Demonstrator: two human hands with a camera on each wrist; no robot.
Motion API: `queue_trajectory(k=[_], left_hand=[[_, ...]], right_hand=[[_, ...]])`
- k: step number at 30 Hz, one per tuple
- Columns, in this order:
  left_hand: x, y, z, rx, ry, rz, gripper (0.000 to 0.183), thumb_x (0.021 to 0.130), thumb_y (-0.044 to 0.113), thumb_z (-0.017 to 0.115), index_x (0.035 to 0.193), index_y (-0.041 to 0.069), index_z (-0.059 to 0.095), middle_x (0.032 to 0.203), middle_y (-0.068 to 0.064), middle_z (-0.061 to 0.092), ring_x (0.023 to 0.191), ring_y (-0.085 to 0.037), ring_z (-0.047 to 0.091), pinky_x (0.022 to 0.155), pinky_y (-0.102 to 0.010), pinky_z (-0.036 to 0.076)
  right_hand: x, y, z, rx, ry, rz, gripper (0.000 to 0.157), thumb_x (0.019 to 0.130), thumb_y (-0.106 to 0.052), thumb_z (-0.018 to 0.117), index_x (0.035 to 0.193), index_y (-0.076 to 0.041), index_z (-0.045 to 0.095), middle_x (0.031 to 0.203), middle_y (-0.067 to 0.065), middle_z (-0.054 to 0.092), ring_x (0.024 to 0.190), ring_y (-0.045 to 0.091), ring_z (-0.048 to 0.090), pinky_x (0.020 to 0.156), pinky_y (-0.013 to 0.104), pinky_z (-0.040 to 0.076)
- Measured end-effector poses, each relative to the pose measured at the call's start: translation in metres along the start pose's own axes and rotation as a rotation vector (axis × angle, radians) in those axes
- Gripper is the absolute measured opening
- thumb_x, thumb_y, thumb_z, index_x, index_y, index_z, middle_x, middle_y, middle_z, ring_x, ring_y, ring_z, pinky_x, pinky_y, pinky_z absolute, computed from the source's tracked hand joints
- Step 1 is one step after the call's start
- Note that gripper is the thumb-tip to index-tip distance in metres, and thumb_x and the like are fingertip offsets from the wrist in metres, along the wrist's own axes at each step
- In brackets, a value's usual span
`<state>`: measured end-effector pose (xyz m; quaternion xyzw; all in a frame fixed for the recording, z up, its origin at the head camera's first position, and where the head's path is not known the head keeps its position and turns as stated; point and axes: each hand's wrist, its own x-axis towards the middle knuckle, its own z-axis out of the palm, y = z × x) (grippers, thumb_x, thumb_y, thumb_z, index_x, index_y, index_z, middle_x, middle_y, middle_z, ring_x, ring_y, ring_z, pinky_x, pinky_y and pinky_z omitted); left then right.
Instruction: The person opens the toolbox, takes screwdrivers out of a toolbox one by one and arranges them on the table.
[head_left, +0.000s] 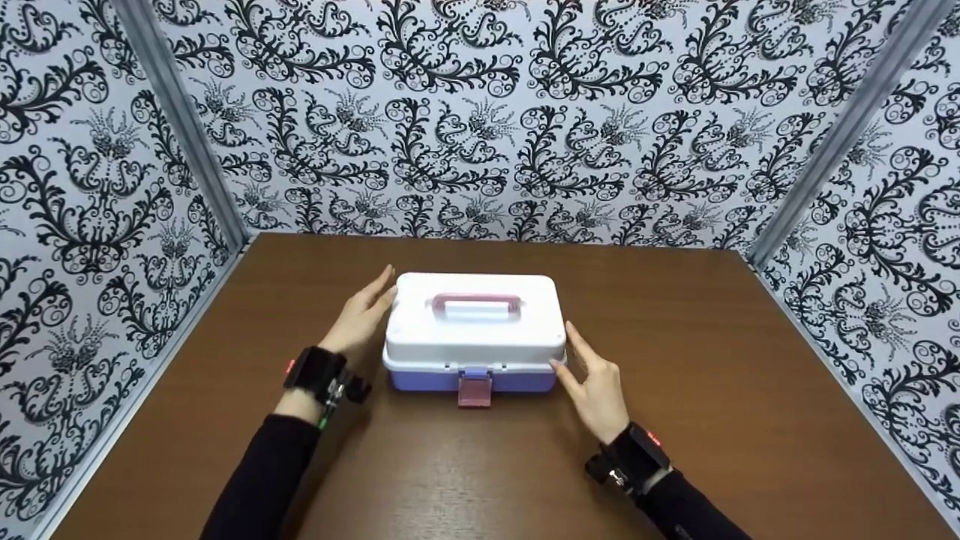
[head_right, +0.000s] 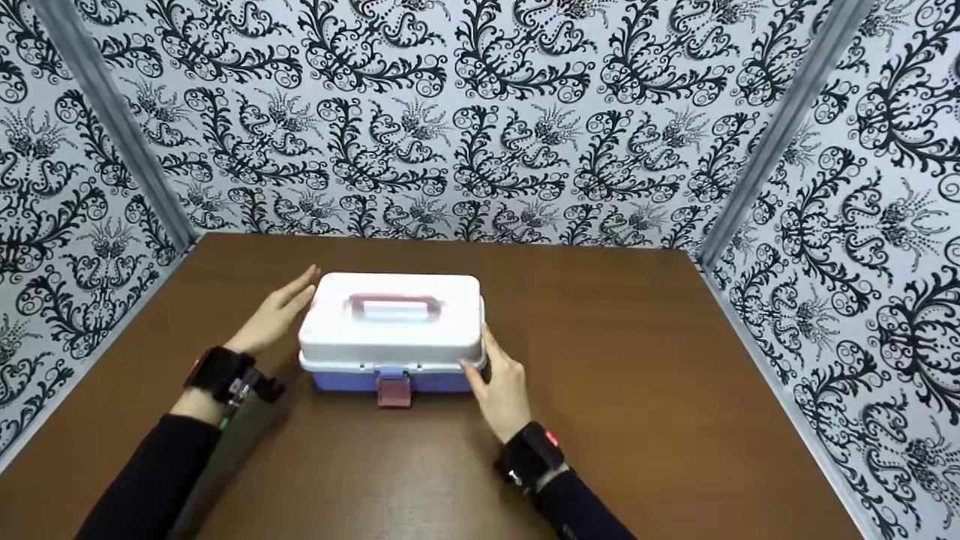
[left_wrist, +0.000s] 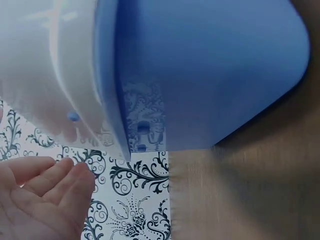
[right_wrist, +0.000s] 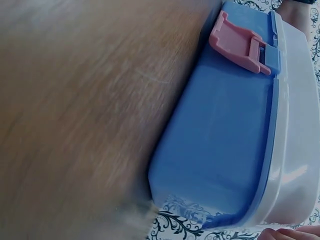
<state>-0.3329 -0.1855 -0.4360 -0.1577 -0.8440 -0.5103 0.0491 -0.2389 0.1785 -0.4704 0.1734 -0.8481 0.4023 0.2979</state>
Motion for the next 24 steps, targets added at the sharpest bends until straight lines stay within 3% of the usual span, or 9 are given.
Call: queue_trajectory(k=[8,18,24], left_hand=[[0.010,-0.010,0.003,0.009,-0.049,0.058,0.056,0.103,0.016,0.050,0.152,-0.001,0.030,0.155,-0.023,0.036,0.140,-0.038,0.041,0.121,-0.047,0.029],[0.008,-0.008,0.003,0.005,-0.031,0.042,0.055,0.104,0.022,0.050,0.152,0.002,0.034,0.156,-0.021,0.036,0.146,-0.038,0.031,0.124,-0.050,0.022],[0.003,-0.005,0.004,-0.001,-0.026,0.008,0.057,0.104,0.024,0.051,0.152,0.001,0.033,0.154,-0.022,0.038,0.144,-0.037,0.035,0.123,-0.048,0.026]], right_hand=[[0.001,0.001,0.001,0.081,-0.005,0.047,0.053,0.087,-0.005,0.073,0.135,0.008,0.055,0.128,0.028,0.060,0.114,0.038,0.063,0.091,0.044,0.056],[0.009,0.005,0.001,0.091,0.025,0.054,0.043,0.087,-0.003,0.073,0.128,0.004,0.063,0.120,0.025,0.067,0.105,0.037,0.068,0.087,0.044,0.058],[0.015,0.011,0.002,0.076,0.030,0.039,0.042,0.085,-0.002,0.074,0.126,0.003,0.065,0.118,0.023,0.068,0.104,0.034,0.069,0.088,0.039,0.058]])
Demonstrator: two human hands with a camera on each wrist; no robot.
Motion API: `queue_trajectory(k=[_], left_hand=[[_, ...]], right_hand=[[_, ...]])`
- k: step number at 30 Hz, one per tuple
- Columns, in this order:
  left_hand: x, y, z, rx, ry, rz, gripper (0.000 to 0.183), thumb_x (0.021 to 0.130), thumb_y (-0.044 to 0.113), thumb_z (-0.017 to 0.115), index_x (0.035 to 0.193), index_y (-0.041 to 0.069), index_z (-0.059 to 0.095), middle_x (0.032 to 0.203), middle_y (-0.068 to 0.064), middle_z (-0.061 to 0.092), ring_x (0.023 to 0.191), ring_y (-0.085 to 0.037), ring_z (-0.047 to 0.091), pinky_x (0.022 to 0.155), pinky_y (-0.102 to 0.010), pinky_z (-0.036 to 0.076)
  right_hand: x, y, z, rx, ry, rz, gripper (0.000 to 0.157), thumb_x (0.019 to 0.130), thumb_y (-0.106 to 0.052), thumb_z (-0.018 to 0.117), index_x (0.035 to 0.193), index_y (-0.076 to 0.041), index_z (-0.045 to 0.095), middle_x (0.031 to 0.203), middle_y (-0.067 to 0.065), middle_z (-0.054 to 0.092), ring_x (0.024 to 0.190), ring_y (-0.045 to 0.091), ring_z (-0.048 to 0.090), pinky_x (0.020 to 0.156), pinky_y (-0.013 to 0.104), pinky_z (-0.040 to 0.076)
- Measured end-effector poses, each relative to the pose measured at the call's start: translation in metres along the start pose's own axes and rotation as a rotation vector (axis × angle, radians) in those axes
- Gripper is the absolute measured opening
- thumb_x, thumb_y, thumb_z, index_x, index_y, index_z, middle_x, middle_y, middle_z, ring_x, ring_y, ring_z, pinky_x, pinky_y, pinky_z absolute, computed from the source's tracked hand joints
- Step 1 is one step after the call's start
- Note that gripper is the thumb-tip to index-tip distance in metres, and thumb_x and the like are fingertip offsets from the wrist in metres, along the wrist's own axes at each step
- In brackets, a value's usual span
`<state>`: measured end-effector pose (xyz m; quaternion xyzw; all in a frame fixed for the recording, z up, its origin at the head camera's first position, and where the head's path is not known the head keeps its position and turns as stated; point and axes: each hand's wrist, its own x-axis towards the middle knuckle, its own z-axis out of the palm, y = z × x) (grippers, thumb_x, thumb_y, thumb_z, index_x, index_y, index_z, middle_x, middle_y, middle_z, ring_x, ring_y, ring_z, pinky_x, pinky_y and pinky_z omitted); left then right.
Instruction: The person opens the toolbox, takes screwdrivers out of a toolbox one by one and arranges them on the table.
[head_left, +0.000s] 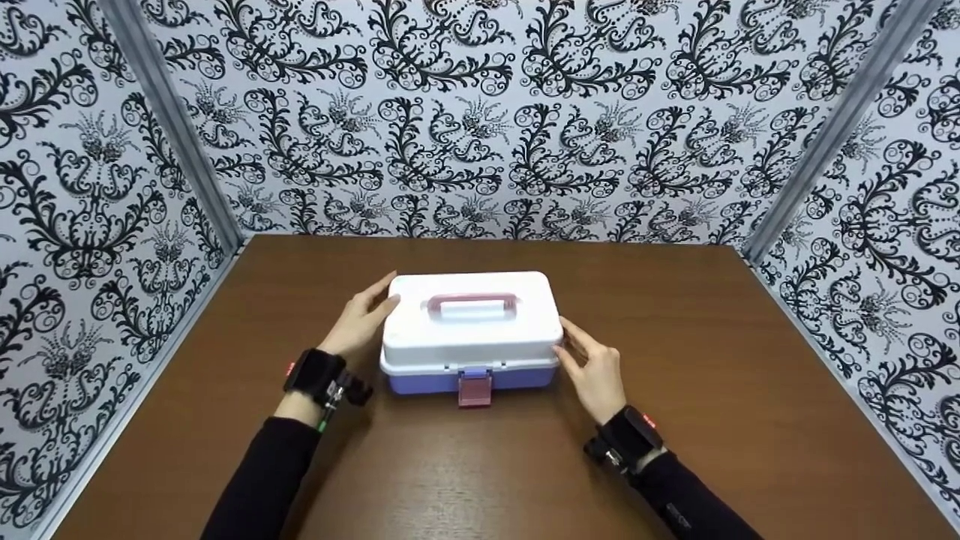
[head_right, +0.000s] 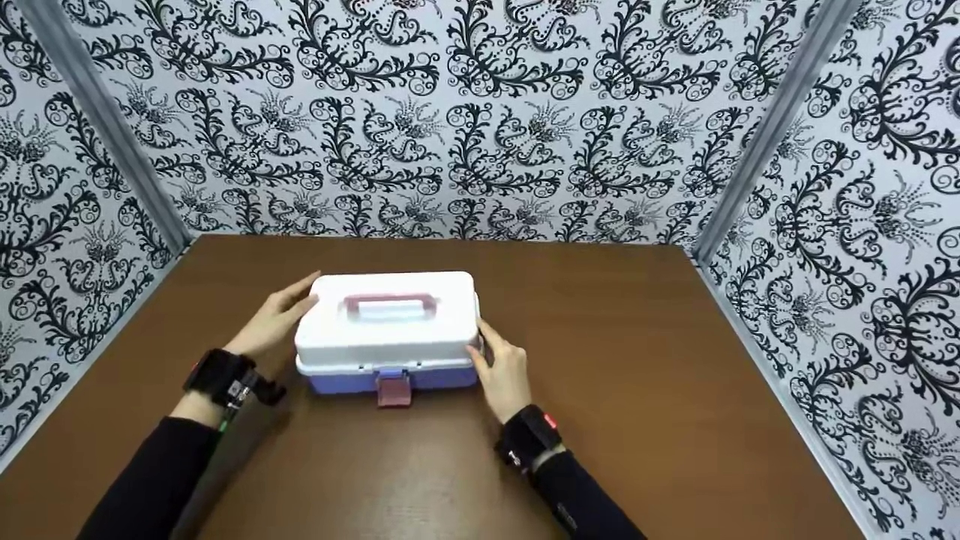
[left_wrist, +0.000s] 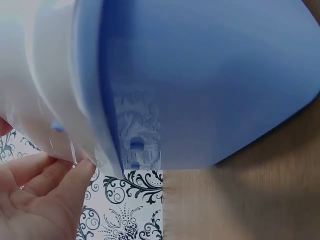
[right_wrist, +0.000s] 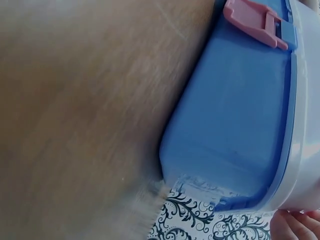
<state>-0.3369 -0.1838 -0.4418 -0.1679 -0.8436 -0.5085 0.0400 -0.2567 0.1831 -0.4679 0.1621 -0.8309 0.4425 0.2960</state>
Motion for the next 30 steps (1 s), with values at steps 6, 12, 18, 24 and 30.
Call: queue_trajectory(k=[6,12,18,24,30], left_hand=[[-0.009,0.005,-0.002,-0.007,0.021,-0.027,0.058,0.101,0.022,0.057,0.150,-0.002,0.037,0.148,-0.027,0.046,0.137,-0.040,0.045,0.116,-0.050,0.037],[-0.018,0.011,-0.003,0.016,0.035,-0.066,0.060,0.095,0.021,0.066,0.145,-0.003,0.042,0.140,-0.028,0.052,0.127,-0.041,0.054,0.110,-0.050,0.045],[-0.024,0.014,-0.005,0.039,0.036,-0.073,0.061,0.088,0.022,0.074,0.140,0.000,0.050,0.135,-0.023,0.053,0.123,-0.037,0.055,0.109,-0.048,0.046],[-0.030,0.012,-0.001,-0.069,0.013,-0.101,0.052,0.088,0.019,0.074,0.131,-0.002,0.053,0.132,-0.022,0.059,0.124,-0.036,0.057,0.109,-0.045,0.046],[-0.036,0.021,0.003,-0.016,0.032,-0.110,0.051,0.087,0.023,0.077,0.125,-0.001,0.053,0.123,-0.020,0.063,0.109,-0.030,0.065,0.092,-0.032,0.056]], right_hand=[[0.009,0.006,0.001,0.063,-0.005,0.042,0.040,0.084,0.000,0.074,0.123,0.003,0.066,0.115,0.023,0.071,0.101,0.034,0.071,0.083,0.036,0.060],[0.020,0.006,0.000,0.086,0.036,0.115,0.024,0.080,0.002,0.078,0.099,0.002,0.065,0.094,0.016,0.072,0.088,0.032,0.072,0.073,0.028,0.062],[0.030,0.009,0.000,0.017,0.055,0.121,0.013,0.080,-0.001,0.080,0.087,0.002,0.069,0.084,0.014,0.073,0.076,0.026,0.072,0.067,0.014,0.057],[0.030,0.007,0.002,-0.004,0.063,0.103,0.014,0.081,-0.007,0.080,0.092,0.000,0.075,0.086,0.013,0.077,0.078,0.026,0.074,0.068,0.018,0.059],[0.022,-0.006,0.008,0.106,-0.077,0.202,0.034,0.088,-0.012,0.074,0.118,0.004,0.069,0.111,0.022,0.072,0.102,0.033,0.071,0.086,0.035,0.060]])
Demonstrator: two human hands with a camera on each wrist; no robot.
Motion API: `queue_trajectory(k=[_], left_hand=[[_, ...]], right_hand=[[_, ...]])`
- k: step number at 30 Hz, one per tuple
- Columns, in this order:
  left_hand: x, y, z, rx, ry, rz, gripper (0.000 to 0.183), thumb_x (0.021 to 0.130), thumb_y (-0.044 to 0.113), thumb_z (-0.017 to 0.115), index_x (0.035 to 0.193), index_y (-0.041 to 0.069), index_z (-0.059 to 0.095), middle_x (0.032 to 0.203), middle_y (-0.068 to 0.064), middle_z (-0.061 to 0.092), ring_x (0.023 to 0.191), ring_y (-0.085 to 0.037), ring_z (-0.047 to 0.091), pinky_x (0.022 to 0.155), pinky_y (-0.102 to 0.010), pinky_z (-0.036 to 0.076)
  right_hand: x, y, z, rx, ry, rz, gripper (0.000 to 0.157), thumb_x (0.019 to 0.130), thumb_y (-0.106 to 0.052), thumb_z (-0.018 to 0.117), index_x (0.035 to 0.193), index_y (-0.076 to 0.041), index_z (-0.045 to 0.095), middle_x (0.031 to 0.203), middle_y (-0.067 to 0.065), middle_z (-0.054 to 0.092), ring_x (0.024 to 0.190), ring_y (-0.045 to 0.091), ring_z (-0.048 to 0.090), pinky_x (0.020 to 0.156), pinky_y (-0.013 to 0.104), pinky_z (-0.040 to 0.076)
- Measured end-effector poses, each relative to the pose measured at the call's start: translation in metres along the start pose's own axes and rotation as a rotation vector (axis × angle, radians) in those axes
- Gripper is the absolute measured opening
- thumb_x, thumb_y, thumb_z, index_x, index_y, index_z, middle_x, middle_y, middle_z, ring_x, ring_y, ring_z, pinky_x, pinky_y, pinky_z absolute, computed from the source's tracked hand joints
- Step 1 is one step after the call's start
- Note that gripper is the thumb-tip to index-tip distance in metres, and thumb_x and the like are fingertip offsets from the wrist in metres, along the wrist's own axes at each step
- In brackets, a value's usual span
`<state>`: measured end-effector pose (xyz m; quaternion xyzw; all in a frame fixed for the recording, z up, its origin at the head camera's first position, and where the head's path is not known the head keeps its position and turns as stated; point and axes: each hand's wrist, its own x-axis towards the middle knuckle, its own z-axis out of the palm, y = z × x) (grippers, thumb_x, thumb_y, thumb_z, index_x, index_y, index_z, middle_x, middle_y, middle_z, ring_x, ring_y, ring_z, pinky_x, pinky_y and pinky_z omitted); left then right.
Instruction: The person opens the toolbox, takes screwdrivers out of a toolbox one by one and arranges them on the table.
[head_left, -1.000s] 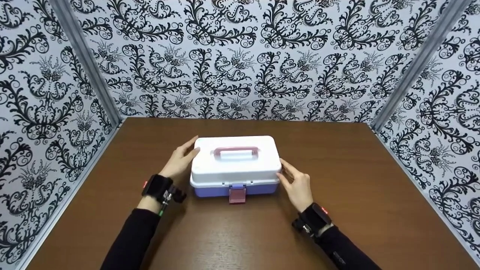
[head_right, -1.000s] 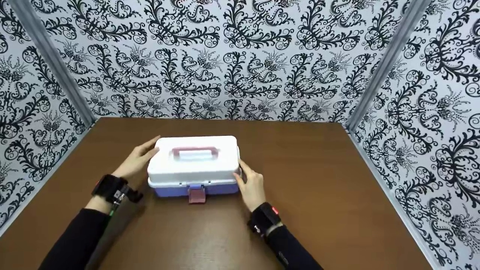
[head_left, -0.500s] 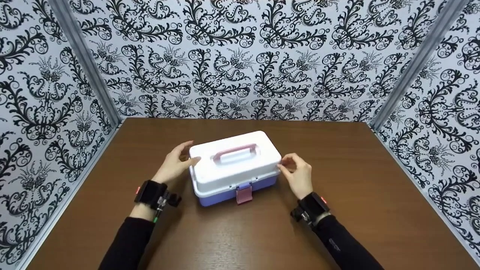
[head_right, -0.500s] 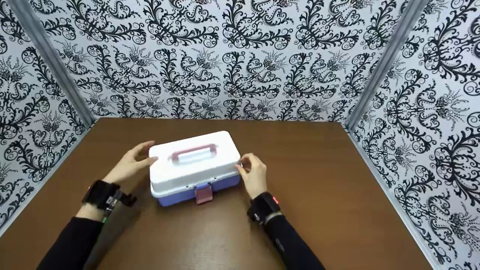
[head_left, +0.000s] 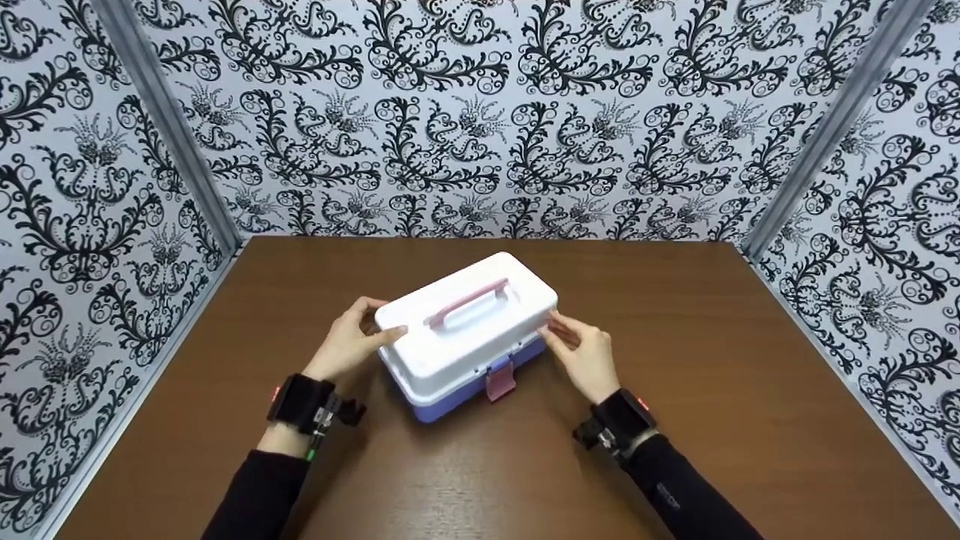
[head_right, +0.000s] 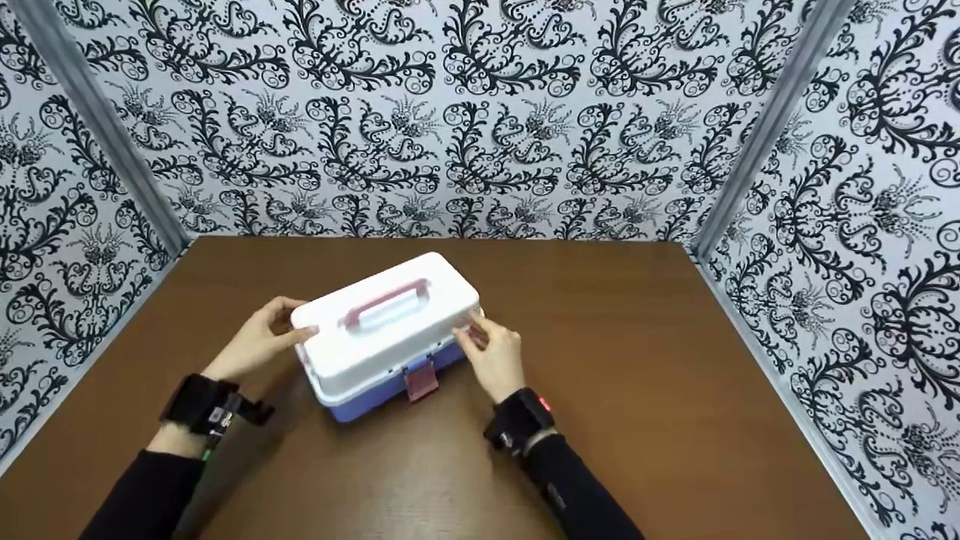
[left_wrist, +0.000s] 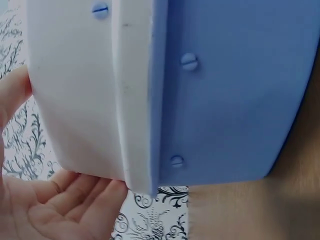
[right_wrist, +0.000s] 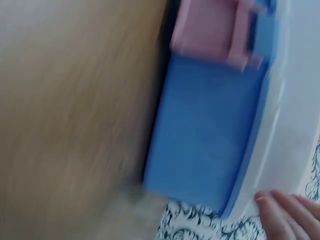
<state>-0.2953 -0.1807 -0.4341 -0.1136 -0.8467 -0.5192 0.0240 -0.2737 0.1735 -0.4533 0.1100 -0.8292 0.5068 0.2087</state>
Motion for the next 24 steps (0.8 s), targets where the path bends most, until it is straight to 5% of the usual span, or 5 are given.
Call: queue_trajectory(k=[6,11,13,24], left_hand=[[-0.005,0.013,0.002,0.156,-0.006,0.024,0.057,0.081,0.033,0.081,0.121,0.002,0.055,0.110,-0.014,0.065,0.091,-0.023,0.062,0.079,-0.029,0.053],[-0.011,0.027,0.004,0.311,-0.056,0.040,0.084,0.078,0.047,0.080,0.140,0.000,0.050,0.138,-0.022,0.057,0.124,-0.038,0.054,0.108,-0.053,0.043],[-0.014,0.032,0.006,0.365,-0.068,0.044,0.087,0.076,0.053,0.079,0.141,0.002,0.052,0.137,-0.021,0.057,0.127,-0.039,0.052,0.109,-0.056,0.041],[-0.024,0.048,0.023,0.488,0.007,0.062,0.067,0.067,0.060,0.083,0.101,0.005,0.068,0.097,-0.009,0.069,0.089,-0.025,0.062,0.075,-0.039,0.052]], right_hand=[[-0.004,-0.016,0.011,-0.002,-0.191,0.104,0.054,0.097,-0.020,0.064,0.140,0.008,0.048,0.146,0.025,0.045,0.131,0.038,0.050,0.109,0.047,0.045],[-0.005,-0.023,0.019,0.012,-0.305,0.182,0.071,0.100,-0.025,0.058,0.150,0.011,0.023,0.159,0.028,0.017,0.148,0.040,0.021,0.121,0.049,0.026],[-0.004,-0.025,0.022,0.026,-0.326,0.207,0.077,0.100,-0.027,0.058,0.152,0.011,0.016,0.161,0.030,0.011,0.150,0.041,0.013,0.124,0.050,0.020],[0.009,-0.025,0.029,0.064,-0.341,0.250,0.086,0.097,-0.027,0.061,0.155,0.006,0.007,0.162,0.027,0.006,0.150,0.039,0.015,0.125,0.049,0.017]])
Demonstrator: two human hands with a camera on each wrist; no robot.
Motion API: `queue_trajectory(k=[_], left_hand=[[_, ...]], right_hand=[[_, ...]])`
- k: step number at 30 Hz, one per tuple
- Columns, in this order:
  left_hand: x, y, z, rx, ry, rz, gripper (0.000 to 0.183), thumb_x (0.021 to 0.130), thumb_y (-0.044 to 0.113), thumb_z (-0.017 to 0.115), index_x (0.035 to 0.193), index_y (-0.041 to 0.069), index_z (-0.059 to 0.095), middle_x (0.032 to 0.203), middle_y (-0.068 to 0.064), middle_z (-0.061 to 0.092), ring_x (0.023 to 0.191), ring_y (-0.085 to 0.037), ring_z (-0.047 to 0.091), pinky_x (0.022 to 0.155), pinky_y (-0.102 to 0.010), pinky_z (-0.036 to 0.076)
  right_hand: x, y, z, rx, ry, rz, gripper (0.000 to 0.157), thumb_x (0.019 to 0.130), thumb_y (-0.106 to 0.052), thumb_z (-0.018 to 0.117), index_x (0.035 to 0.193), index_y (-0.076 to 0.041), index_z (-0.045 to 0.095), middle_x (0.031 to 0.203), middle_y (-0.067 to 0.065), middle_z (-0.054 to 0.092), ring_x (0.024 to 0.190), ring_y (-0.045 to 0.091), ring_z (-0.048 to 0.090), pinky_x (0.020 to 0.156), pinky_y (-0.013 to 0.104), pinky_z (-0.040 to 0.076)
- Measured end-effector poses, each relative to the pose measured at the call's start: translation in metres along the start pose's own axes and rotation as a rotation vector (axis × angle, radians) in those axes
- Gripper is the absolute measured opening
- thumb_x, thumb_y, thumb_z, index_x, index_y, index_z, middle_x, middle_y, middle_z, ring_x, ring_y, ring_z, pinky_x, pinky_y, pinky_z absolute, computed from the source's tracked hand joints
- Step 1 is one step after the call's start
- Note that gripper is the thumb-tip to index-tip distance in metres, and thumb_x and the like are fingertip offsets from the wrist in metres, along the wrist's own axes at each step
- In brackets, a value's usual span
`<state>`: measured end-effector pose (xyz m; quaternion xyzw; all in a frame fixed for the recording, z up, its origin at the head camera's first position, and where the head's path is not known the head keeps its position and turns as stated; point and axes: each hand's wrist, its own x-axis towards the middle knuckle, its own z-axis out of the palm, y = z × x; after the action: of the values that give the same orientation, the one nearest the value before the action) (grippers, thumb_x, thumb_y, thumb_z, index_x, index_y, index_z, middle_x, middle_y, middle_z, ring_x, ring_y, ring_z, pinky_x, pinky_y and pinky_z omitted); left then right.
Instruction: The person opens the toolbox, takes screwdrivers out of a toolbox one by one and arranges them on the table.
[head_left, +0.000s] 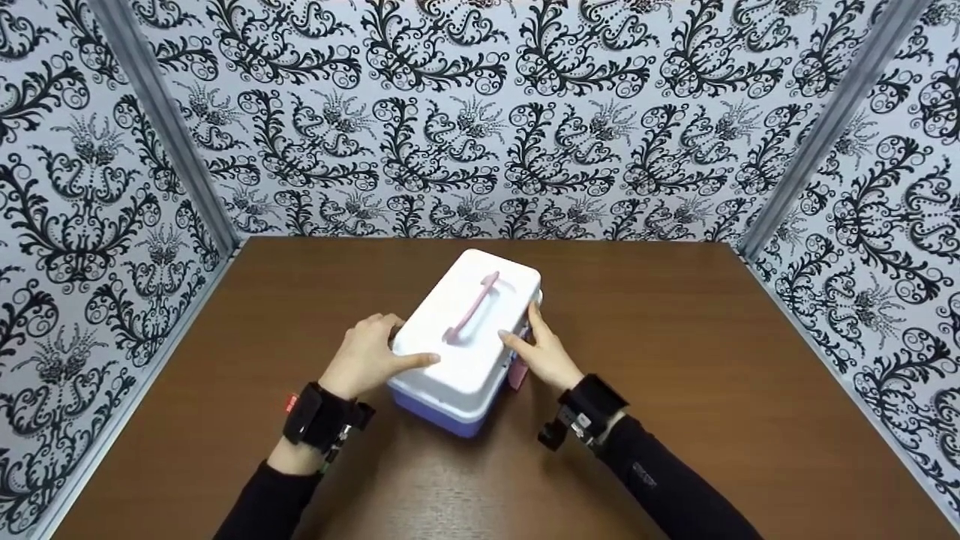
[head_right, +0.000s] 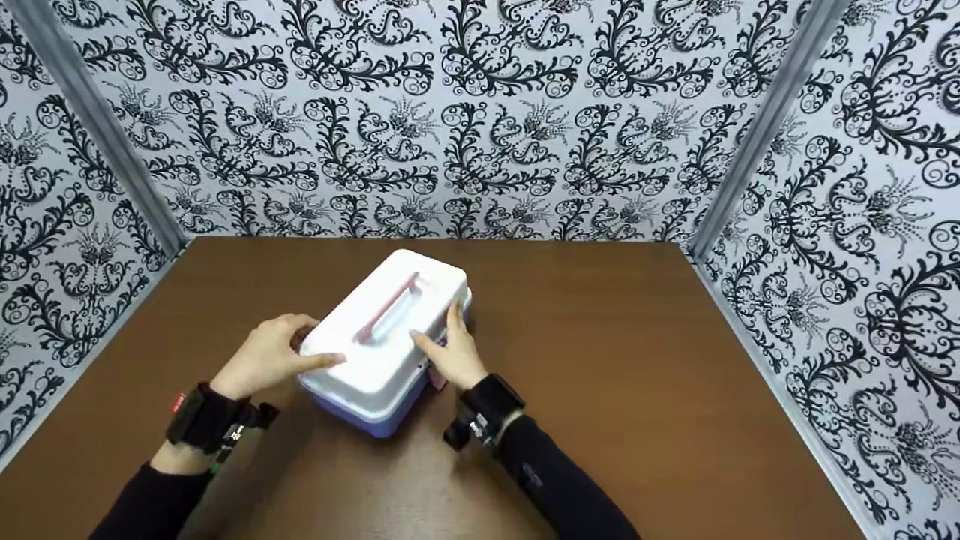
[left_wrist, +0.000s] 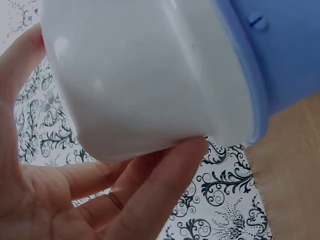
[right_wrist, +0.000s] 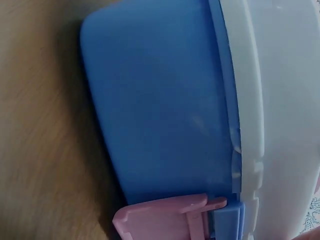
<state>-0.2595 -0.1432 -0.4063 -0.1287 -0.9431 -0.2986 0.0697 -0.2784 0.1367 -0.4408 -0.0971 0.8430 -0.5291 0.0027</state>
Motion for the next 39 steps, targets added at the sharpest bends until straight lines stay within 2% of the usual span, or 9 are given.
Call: queue_trajectory(k=[6,9,13,16,20,28,31,34,39], left_hand=[[-0.007,0.009,0.001,0.090,0.038,-0.003,0.069,0.064,0.066,0.081,0.087,0.005,0.063,0.081,-0.007,0.064,0.071,-0.023,0.059,0.059,-0.034,0.048],[-0.012,0.014,0.001,0.172,0.072,-0.001,0.074,0.064,0.071,0.078,0.086,0.003,0.062,0.079,-0.010,0.065,0.069,-0.028,0.063,0.057,-0.038,0.052],[-0.018,0.022,0.001,0.312,0.113,-0.008,0.081,0.065,0.079,0.071,0.086,0.001,0.064,0.080,-0.015,0.068,0.070,-0.034,0.066,0.055,-0.042,0.054],[-0.022,0.027,0.002,0.392,0.143,-0.003,0.082,0.065,0.081,0.068,0.084,0.001,0.065,0.076,-0.015,0.068,0.067,-0.033,0.066,0.051,-0.041,0.052],[-0.027,0.030,0.002,0.446,0.190,0.027,0.080,0.065,0.081,0.068,0.077,0.002,0.065,0.069,-0.013,0.065,0.060,-0.031,0.064,0.046,-0.038,0.048],[-0.029,0.030,-0.005,0.464,0.163,0.051,0.072,0.071,0.080,0.064,0.067,0.008,0.060,0.059,-0.005,0.054,0.052,-0.025,0.057,0.041,-0.034,0.040],[-0.025,0.034,-0.011,0.463,0.168,0.041,0.069,0.075,0.077,0.064,0.069,0.008,0.061,0.061,-0.005,0.055,0.055,-0.025,0.057,0.043,-0.037,0.042],[-0.017,0.039,-0.015,0.408,0.167,0.064,0.068,0.080,0.072,0.063,0.087,0.005,0.069,0.078,-0.010,0.066,0.072,-0.030,0.066,0.053,-0.044,0.053],[0.009,0.040,-0.019,0.094,0.054,0.174,0.070,0.090,0.053,0.065,0.136,0.001,0.056,0.123,-0.019,0.068,0.110,-0.036,0.065,0.090,-0.053,0.057]], right_hand=[[0.014,0.000,0.000,0.059,-0.044,-0.045,0.083,0.094,-0.020,0.059,0.155,0.004,0.010,0.159,0.029,0.021,0.137,0.034,0.041,0.120,0.044,0.031],[0.021,0.000,0.000,0.105,-0.107,-0.055,0.082,0.095,-0.017,0.057,0.156,0.002,0.006,0.135,0.039,0.051,0.099,0.038,0.067,0.096,0.050,0.053],[0.031,0.002,0.000,0.161,-0.201,-0.061,0.081,0.096,-0.012,0.053,0.158,-0.002,0.001,0.100,0.045,0.062,0.058,0.044,0.066,0.067,0.065,0.055],[0.041,0.005,0.001,0.135,-0.223,-0.127,0.079,0.096,-0.010,0.051,0.157,0.001,0.002,0.133,0.043,0.049,0.093,0.038,0.069,0.090,0.056,0.055],[0.052,0.009,0.002,0.079,-0.226,-0.211,0.076,0.094,-0.007,0.050,0.153,0.009,0.005,0.159,0.031,0.015,0.139,0.036,0.036,0.119,0.048,0.031],[0.057,0.011,0.000,0.090,-0.268,-0.220,0.076,0.091,-0.008,0.049,0.156,0.004,0.010,0.158,0.030,0.024,0.123,0.035,0.053,0.108,0.038,0.046],[0.058,0.011,0.000,0.117,-0.287,-0.229,0.075,0.093,-0.008,0.048,0.155,0.005,0.008,0.159,0.030,0.020,0.130,0.035,0.047,0.110,0.038,0.044],[0.056,0.011,0.001,0.134,-0.289,-0.220,0.075,0.095,-0.008,0.049,0.154,0.007,0.007,0.161,0.029,0.013,0.142,0.039,0.032,0.118,0.044,0.035],[0.045,0.013,-0.001,0.160,-0.204,-0.109,0.070,0.100,-0.012,0.049,0.154,0.009,0.010,0.161,0.028,0.011,0.149,0.042,0.016,0.124,0.049,0.019]])
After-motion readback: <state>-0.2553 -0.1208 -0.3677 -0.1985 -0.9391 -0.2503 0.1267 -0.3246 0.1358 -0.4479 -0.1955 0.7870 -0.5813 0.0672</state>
